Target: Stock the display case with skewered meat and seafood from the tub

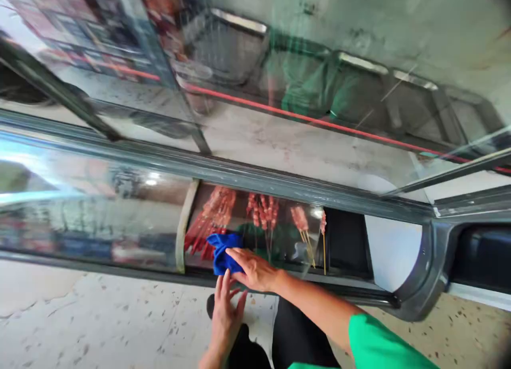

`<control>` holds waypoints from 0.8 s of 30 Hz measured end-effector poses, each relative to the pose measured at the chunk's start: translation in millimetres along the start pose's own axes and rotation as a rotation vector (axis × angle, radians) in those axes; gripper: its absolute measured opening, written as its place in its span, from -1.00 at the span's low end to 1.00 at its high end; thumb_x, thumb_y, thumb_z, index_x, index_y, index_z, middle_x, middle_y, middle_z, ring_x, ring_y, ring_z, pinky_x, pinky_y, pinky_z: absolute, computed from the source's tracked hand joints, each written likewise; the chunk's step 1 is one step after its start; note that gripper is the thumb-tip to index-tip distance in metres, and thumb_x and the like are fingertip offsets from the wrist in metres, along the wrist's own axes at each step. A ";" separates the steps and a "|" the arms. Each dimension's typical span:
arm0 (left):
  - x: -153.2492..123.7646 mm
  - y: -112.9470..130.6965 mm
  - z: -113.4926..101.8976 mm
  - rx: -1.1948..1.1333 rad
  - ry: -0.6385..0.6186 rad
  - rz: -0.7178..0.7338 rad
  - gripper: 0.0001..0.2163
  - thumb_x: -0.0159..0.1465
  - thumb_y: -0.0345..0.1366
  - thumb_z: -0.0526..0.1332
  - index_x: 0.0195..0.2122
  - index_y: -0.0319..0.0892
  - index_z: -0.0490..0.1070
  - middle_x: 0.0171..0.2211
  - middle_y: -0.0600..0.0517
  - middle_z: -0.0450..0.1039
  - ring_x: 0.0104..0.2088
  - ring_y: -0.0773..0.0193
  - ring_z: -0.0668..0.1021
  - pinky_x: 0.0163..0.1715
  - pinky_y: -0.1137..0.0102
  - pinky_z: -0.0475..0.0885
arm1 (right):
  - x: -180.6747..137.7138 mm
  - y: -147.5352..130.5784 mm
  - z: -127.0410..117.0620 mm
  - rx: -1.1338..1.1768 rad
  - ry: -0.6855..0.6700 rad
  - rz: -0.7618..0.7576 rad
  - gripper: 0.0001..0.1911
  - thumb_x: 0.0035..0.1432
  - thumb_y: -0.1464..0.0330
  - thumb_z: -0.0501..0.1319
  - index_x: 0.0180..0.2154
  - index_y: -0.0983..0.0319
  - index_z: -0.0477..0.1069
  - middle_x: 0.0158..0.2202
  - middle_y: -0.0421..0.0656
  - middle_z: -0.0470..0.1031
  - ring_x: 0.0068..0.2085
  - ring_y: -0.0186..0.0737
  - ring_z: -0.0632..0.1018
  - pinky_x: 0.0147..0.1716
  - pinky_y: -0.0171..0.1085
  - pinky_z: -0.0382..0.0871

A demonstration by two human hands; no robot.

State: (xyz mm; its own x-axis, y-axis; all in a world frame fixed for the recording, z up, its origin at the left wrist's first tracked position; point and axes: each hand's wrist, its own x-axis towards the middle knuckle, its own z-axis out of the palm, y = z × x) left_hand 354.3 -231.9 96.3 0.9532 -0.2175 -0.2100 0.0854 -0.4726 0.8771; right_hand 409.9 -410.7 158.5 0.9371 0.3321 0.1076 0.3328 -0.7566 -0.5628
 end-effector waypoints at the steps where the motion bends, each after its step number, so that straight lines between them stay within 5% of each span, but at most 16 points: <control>1: 9.8 11.8 22.6 0.071 0.043 0.040 -0.39 0.26 -0.19 0.17 0.32 -0.15 0.08 0.29 -0.27 0.16 0.03 0.00 0.55 -0.02 0.08 0.54 | -9.5 4.1 -13.6 0.040 -0.019 -0.045 -0.53 0.36 0.37 0.02 0.25 0.32 0.10 0.17 0.00 0.34 0.11 -0.21 0.37 0.06 -0.26 0.28; 4: 25.5 29.6 65.0 0.266 0.190 0.116 -0.55 0.31 -0.25 0.12 0.22 -0.17 0.25 0.16 -0.22 0.34 0.18 -0.07 0.40 0.12 0.01 0.40 | -47.7 24.7 -47.8 -0.083 -0.024 -0.005 -0.72 0.36 0.38 0.00 0.03 0.28 0.33 -0.06 -0.04 0.47 -0.04 -0.14 0.43 -0.01 -0.17 0.30; 7: 25.2 30.2 76.2 0.350 0.284 0.149 -0.63 0.35 -0.25 0.08 0.16 -0.19 0.30 0.06 -0.18 0.42 0.10 0.00 0.46 0.09 0.08 0.43 | -90.1 55.8 -63.3 -0.321 -0.030 -0.009 -0.81 0.32 0.42 0.05 -0.30 0.25 0.41 -0.31 -0.07 0.44 -0.20 -0.09 0.41 -0.07 -0.10 0.27; 11: 12.9 26.5 77.8 0.454 0.316 0.153 -0.71 0.34 -0.28 0.08 0.06 -0.15 0.39 0.00 -0.11 0.49 0.12 -0.01 0.44 0.09 0.09 0.43 | -120.3 86.8 -58.6 -0.398 -0.001 -0.223 -0.78 0.28 0.55 0.04 -0.27 0.24 0.42 -0.23 -0.07 0.46 -0.13 -0.12 0.40 -0.01 -0.16 0.23; 15: 1.5 30.9 78.7 0.535 0.351 0.200 -0.75 0.31 -0.34 0.09 -0.03 -0.14 0.45 -0.09 -0.08 0.53 0.16 -0.02 0.42 0.10 0.07 0.43 | -139.3 98.6 -56.5 -0.387 0.036 -0.207 -0.76 0.27 0.56 0.03 -0.30 0.20 0.42 -0.27 -0.11 0.48 -0.16 -0.15 0.43 -0.04 -0.18 0.23; 20: -8.1 56.3 90.3 0.563 0.244 0.302 -0.70 0.21 -0.53 0.10 -0.10 -0.15 0.48 0.24 -0.16 0.26 0.11 0.05 0.49 -0.01 0.18 0.53 | -230.5 135.3 -77.2 -0.467 0.177 -0.137 -0.65 0.23 0.57 0.01 -0.23 0.09 0.49 -0.20 -0.12 0.56 -0.08 -0.12 0.47 0.01 -0.13 0.18; 24: -8.7 82.9 115.4 0.482 0.094 0.578 -0.63 0.16 -0.59 0.07 -0.06 -0.17 0.46 0.27 -0.16 0.24 0.17 0.10 0.43 0.05 0.20 0.50 | -330.9 181.5 -95.7 -0.527 0.242 -0.070 -0.64 0.16 0.49 0.05 -0.27 -0.03 0.53 -0.26 -0.11 0.58 -0.14 -0.07 0.50 -0.04 -0.06 0.21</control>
State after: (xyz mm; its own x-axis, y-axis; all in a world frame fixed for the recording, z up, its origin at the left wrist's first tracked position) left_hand 319.6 -367.8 121.0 0.8304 -0.4803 0.2823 -0.5508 -0.6314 0.5459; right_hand 170.3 -711.9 99.2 0.8878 0.3002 0.3489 0.3444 -0.9361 -0.0709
